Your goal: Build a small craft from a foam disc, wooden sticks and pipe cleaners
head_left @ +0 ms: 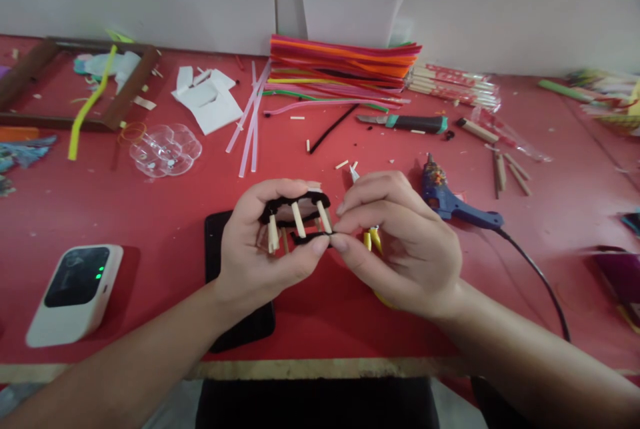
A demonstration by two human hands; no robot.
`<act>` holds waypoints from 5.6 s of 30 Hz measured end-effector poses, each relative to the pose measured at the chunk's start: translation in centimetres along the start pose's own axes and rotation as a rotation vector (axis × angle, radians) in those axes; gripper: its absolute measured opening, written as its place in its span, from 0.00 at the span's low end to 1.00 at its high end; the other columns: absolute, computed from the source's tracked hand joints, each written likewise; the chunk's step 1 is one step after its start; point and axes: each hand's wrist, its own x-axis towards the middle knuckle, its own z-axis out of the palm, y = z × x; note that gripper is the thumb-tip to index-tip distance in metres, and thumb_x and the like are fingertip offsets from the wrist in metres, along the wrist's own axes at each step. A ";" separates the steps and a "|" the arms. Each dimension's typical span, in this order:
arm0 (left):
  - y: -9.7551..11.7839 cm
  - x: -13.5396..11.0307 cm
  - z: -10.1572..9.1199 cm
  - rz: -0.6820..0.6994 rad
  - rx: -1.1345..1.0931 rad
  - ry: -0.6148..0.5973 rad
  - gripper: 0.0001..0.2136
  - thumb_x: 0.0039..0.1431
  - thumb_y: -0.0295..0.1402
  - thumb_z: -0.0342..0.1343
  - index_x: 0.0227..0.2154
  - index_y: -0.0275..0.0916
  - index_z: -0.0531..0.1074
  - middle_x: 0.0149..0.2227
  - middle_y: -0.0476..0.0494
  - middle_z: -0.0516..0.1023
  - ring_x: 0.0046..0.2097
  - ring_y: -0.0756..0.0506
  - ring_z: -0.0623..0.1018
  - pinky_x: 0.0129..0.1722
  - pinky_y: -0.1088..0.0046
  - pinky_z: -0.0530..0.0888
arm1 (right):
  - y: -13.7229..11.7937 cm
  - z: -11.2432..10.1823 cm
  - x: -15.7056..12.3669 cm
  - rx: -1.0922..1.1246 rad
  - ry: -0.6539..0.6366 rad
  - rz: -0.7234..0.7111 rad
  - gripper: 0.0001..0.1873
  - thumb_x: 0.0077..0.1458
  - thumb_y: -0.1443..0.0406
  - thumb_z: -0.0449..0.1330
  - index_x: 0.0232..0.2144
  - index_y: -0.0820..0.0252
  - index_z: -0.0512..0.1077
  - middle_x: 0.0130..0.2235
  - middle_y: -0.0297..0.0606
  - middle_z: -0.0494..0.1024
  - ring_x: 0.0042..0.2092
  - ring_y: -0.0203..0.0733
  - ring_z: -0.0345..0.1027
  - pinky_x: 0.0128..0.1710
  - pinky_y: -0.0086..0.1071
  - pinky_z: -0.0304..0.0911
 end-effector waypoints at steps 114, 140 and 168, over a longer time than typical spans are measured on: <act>1.1 3.3 -0.7 -1.189 -0.789 0.146 0.37 0.69 0.58 0.43 0.51 0.24 0.77 0.35 0.31 0.86 0.40 0.41 0.87 0.38 0.74 0.83 | 1.9 -5.2 -8.1 -0.762 -0.130 0.506 0.25 0.56 0.40 0.62 0.34 0.55 0.66 0.30 0.37 0.71 0.29 0.42 0.67 0.27 0.35 0.56; 0.6 3.0 -1.1 -1.226 -0.820 0.055 0.36 0.68 0.59 0.44 0.43 0.24 0.80 0.36 0.29 0.86 0.37 0.42 0.87 0.38 0.73 0.83 | 3.2 -5.6 -8.1 -0.860 -0.177 0.343 0.27 0.62 0.41 0.54 0.29 0.57 0.68 0.26 0.39 0.73 0.26 0.41 0.67 0.24 0.32 0.53; -0.2 2.3 -0.8 -1.013 -0.837 0.099 0.12 0.63 0.36 0.62 0.45 0.35 0.78 0.30 0.48 0.80 0.35 0.50 0.84 0.41 0.75 0.83 | 2.7 -5.8 -8.8 -0.869 -0.152 0.224 0.23 0.64 0.45 0.55 0.30 0.57 0.66 0.24 0.33 0.70 0.24 0.38 0.66 0.24 0.30 0.54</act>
